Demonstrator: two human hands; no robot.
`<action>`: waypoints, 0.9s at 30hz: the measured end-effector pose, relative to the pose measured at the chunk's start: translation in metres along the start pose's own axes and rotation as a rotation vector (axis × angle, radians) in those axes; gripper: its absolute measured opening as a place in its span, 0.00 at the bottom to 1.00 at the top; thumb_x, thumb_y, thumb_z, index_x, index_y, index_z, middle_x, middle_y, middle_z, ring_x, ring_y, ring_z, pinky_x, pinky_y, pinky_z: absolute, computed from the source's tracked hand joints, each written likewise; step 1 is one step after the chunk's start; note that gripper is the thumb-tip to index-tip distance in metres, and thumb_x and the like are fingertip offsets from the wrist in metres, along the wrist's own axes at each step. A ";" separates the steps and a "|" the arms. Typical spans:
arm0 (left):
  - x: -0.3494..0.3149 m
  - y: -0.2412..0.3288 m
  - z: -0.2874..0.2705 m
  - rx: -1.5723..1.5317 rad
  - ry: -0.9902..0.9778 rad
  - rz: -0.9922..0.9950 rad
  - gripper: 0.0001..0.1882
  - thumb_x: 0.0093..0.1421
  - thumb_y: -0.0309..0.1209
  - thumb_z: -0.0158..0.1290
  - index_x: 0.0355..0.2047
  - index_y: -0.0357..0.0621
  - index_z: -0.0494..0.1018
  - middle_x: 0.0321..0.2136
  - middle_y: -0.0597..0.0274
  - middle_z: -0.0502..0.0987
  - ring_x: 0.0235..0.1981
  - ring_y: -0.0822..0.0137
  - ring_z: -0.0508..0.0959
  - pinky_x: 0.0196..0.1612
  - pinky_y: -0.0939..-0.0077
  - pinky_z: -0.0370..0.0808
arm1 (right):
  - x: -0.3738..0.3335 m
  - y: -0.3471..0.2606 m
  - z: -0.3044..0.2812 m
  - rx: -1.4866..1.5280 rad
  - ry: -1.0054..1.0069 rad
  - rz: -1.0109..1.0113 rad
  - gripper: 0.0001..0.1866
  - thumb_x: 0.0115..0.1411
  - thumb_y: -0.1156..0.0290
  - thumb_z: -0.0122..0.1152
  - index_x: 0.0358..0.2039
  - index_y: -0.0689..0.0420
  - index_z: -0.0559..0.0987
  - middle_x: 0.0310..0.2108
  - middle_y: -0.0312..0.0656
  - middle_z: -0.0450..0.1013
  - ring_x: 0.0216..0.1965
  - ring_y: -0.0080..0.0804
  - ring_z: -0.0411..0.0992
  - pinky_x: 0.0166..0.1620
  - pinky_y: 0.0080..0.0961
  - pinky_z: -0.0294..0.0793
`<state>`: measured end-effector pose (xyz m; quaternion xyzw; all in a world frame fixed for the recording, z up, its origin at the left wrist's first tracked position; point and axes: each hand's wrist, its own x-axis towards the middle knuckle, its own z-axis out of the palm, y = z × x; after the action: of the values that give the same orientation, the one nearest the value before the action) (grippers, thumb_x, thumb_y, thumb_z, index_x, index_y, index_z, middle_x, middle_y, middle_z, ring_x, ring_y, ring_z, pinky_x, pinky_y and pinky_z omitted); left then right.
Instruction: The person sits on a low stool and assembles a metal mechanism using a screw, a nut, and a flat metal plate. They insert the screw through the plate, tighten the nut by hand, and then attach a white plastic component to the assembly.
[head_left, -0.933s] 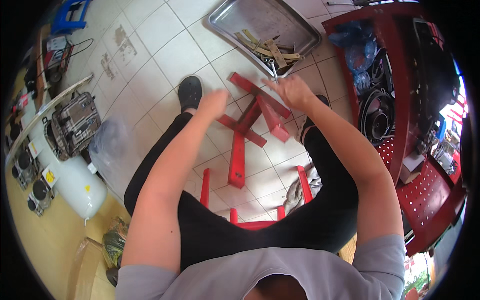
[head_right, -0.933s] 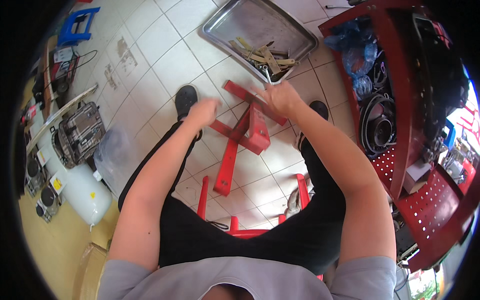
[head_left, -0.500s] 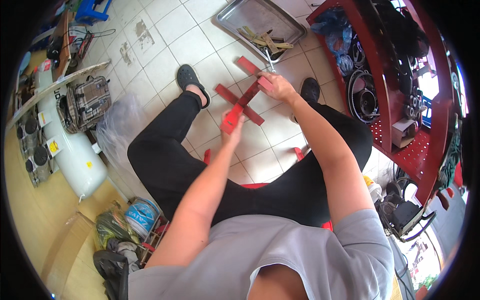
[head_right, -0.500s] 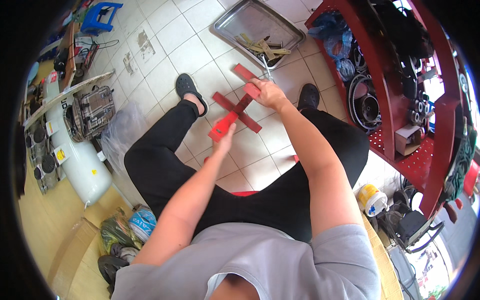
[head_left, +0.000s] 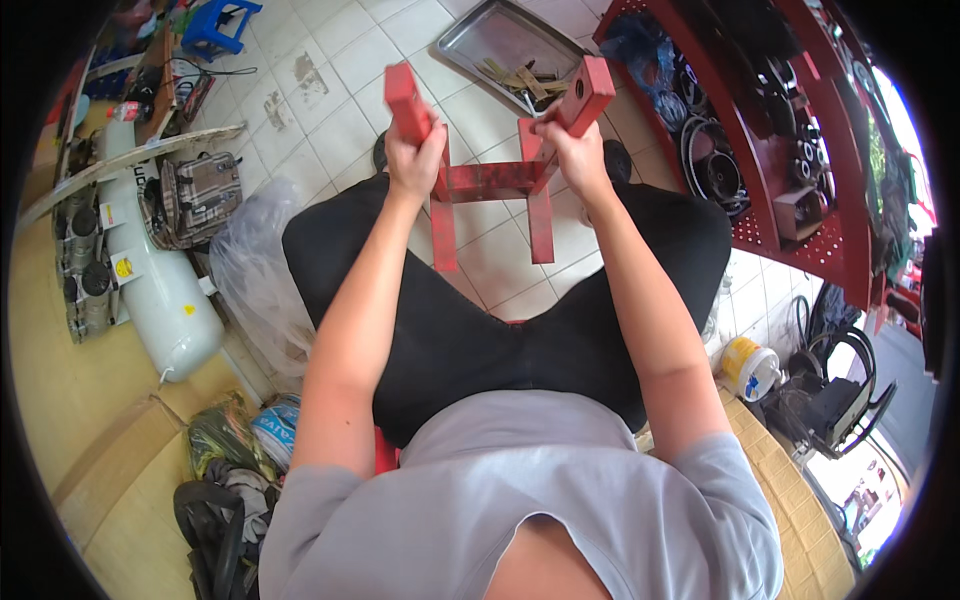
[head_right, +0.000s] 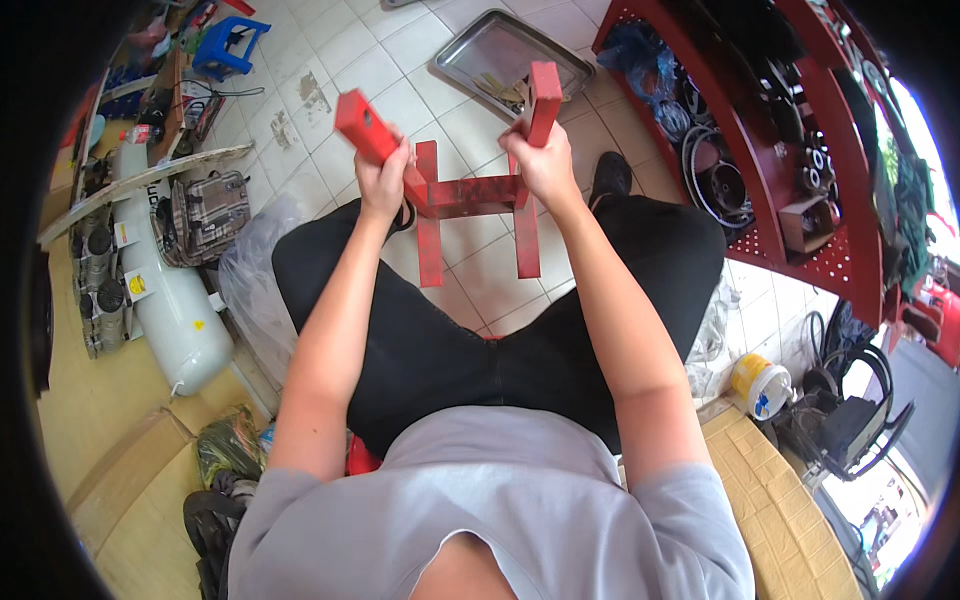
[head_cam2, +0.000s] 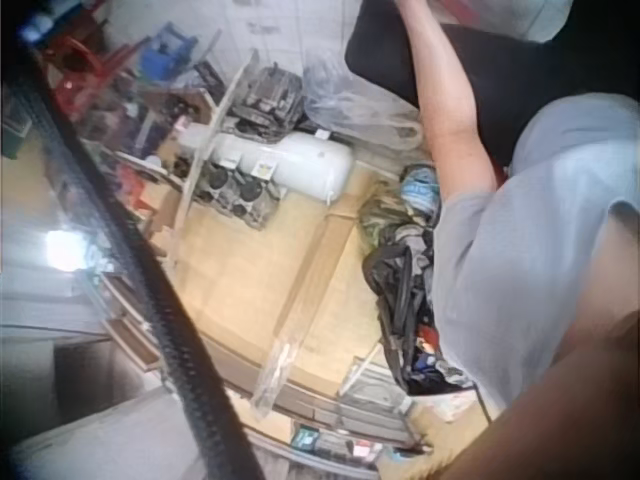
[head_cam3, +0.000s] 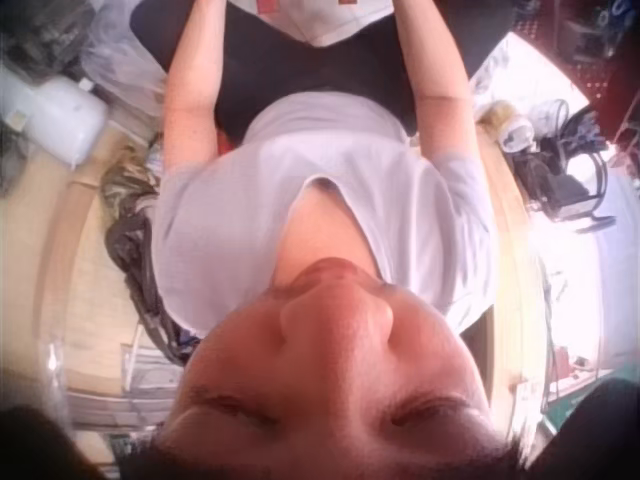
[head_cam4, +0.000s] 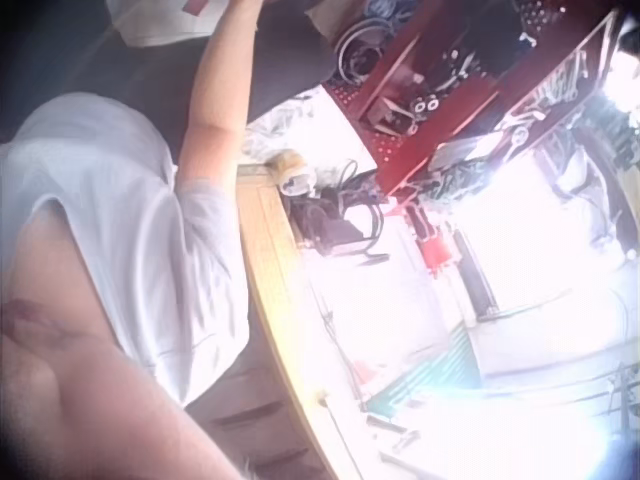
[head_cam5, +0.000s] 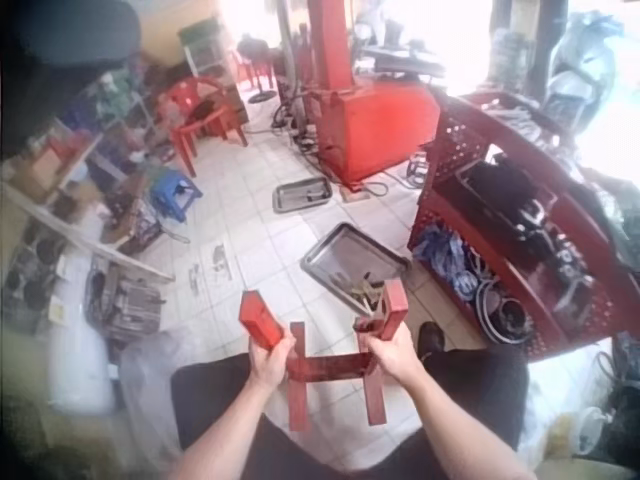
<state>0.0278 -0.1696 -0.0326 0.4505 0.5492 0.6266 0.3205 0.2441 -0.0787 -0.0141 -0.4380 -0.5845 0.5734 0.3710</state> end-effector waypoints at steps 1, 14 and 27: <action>0.005 -0.003 0.004 0.032 0.018 -0.011 0.05 0.56 0.24 0.49 0.34 0.39 0.68 0.24 0.65 0.70 0.24 0.74 0.71 0.31 0.77 0.71 | 0.002 0.005 0.004 0.083 0.079 0.010 0.11 0.46 0.72 0.64 0.29 0.64 0.76 0.22 0.35 0.71 0.27 0.26 0.71 0.34 0.25 0.69; -0.025 -0.015 0.046 0.399 0.094 -0.229 0.15 0.50 0.37 0.54 0.33 0.38 0.71 0.26 0.44 0.77 0.32 0.45 0.78 0.37 0.60 0.73 | -0.007 0.074 -0.030 -0.087 0.006 0.210 0.09 0.54 0.69 0.54 0.27 0.62 0.76 0.23 0.39 0.73 0.28 0.29 0.73 0.35 0.25 0.70; -0.072 -0.097 0.020 0.578 0.050 -0.647 0.29 0.51 0.39 0.53 0.55 0.48 0.67 0.44 0.45 0.76 0.47 0.49 0.75 0.49 0.61 0.71 | -0.029 0.166 -0.017 -0.342 -0.178 0.327 0.16 0.52 0.61 0.63 0.35 0.61 0.79 0.26 0.46 0.78 0.31 0.34 0.77 0.39 0.30 0.73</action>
<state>0.0653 -0.2071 -0.1433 0.3111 0.8225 0.3252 0.3478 0.2843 -0.1066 -0.1764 -0.5309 -0.6247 0.5550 0.1408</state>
